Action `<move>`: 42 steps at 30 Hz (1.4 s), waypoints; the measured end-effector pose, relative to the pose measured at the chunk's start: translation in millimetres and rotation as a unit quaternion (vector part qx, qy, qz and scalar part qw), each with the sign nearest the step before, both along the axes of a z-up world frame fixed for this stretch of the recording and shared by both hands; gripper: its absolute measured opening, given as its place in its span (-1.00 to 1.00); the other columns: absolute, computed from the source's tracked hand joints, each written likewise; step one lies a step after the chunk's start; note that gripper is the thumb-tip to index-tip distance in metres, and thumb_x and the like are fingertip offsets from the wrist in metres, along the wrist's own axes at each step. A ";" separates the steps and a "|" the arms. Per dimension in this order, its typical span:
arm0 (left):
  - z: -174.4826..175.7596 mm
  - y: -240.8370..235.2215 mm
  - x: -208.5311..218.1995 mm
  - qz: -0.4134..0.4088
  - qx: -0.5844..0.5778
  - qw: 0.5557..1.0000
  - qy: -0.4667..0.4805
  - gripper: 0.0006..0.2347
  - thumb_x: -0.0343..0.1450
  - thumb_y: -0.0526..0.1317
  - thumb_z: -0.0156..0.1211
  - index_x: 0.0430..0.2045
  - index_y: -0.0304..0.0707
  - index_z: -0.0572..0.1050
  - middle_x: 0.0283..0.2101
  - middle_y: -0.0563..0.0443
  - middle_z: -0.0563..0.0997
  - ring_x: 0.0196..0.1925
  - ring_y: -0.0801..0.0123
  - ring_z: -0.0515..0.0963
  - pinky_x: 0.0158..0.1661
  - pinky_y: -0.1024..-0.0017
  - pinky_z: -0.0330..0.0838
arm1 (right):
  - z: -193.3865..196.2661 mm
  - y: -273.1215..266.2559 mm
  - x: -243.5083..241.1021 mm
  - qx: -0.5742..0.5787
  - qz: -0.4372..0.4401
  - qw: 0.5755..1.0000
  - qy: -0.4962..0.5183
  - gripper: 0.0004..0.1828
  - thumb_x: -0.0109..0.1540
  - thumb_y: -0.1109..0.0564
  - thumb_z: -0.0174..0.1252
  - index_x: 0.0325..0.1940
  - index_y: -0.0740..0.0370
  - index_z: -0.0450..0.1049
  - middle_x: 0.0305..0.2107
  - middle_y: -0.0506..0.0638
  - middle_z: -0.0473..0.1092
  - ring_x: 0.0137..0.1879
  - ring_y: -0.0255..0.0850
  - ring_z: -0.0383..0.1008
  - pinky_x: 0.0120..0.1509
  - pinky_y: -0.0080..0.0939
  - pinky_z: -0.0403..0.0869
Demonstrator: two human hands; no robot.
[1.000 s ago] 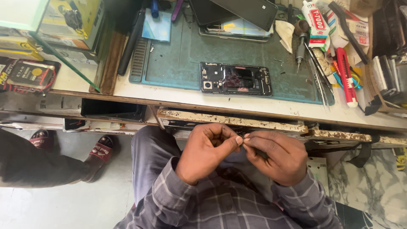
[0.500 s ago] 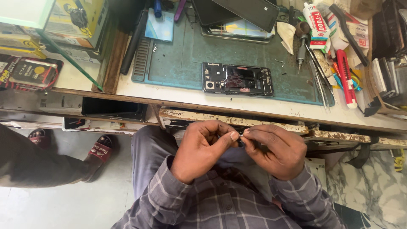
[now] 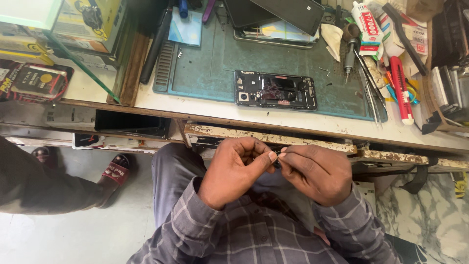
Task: The person uses tweezers to remove small components from a disassembled smartphone on a workbench, then handles a separate phone back cover, peeling off a protective film and inspecting the camera area.
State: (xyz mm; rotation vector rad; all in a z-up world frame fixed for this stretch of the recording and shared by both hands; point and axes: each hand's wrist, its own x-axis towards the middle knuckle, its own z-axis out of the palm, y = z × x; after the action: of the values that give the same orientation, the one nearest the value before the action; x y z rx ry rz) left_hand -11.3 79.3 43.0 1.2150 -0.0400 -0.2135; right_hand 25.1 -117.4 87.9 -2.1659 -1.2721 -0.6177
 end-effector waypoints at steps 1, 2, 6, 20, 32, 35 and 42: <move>2.5 0.4 0.8 -0.003 -0.005 1.000 0.000 -0.87 0.46 -0.34 0.22 -0.36 -0.55 0.59 -0.41 -0.02 0.67 -0.36 0.56 0.63 -0.32 0.61 0.51 | 0.9 -0.2 0.7 -0.003 0.004 1.000 -0.001 -0.81 0.19 0.25 0.40 -0.19 0.32 0.54 -0.31 0.11 0.53 -0.23 -0.07 0.64 -0.19 -0.17 0.61; 5.8 1.0 1.8 -0.007 -0.010 1.000 0.001 -0.87 0.46 -0.34 0.22 -0.36 -0.54 0.58 -0.41 -0.01 0.68 -0.36 0.57 0.63 -0.31 0.61 0.52 | 1.7 -0.2 1.4 -0.005 0.008 1.000 -0.001 -0.80 0.18 0.24 0.40 -0.19 0.33 0.54 -0.31 0.11 0.53 -0.23 -0.07 0.64 -0.19 -0.16 0.60; 25.9 13.2 5.6 0.009 0.073 0.997 -0.012 -0.86 0.44 -0.29 0.28 -0.35 -0.46 0.64 -0.44 -0.01 0.70 -0.40 0.57 0.64 -0.36 0.62 0.52 | 4.7 1.3 5.7 0.001 -0.015 1.000 0.018 -0.82 0.18 0.23 0.42 -0.24 0.30 0.54 -0.36 0.08 0.53 -0.28 -0.11 0.62 -0.25 -0.18 0.55; 46.7 71.6 82.2 0.110 0.546 0.736 -0.384 -0.10 0.06 0.03 0.61 0.30 -0.35 0.30 0.20 -0.10 0.50 0.18 0.03 0.38 0.11 0.07 0.20 | 13.6 37.5 36.2 -0.026 -0.119 0.992 0.027 -0.85 0.20 0.20 0.40 -0.23 0.27 0.57 -0.35 0.03 0.53 -0.30 -0.11 0.58 -0.25 -0.18 0.50; 34.8 73.9 84.1 0.109 0.557 0.744 -0.353 -0.19 0.18 0.10 0.54 0.26 -0.34 0.35 0.07 0.00 0.57 0.10 0.13 0.44 0.03 0.11 0.20 | 13.4 49.1 41.2 -0.066 -0.141 0.987 0.033 -0.83 0.21 0.13 0.43 -0.22 0.22 0.59 -0.37 0.00 0.51 -0.32 -0.10 0.54 -0.28 -0.14 0.45; 34.2 72.9 84.3 0.114 0.557 0.745 -0.350 -0.20 0.18 0.12 0.54 0.26 -0.35 0.36 0.07 0.01 0.58 0.09 0.16 0.45 0.03 0.11 0.21 | 14.0 50.1 40.7 -0.070 -0.148 0.986 0.043 -0.84 0.22 0.14 0.43 -0.24 0.22 0.59 -0.39 0.00 0.50 -0.35 -0.11 0.53 -0.30 -0.14 0.43; 33.9 72.5 84.8 0.118 0.563 0.739 -0.350 -0.23 0.20 0.11 0.52 0.25 -0.33 0.38 0.06 0.01 0.59 0.09 0.18 0.45 0.04 0.12 0.20 | 15.7 50.8 40.9 -0.072 -0.152 0.984 0.053 -0.85 0.21 0.15 0.41 -0.25 0.23 0.58 -0.40 -0.01 0.49 -0.36 -0.13 0.53 -0.30 -0.16 0.43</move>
State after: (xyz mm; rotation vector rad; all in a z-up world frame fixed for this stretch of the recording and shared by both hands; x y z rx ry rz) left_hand 73.6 151.8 76.9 2.4520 -0.4687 0.5630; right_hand 66.0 -66.6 103.5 -2.5031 -0.9645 -0.5338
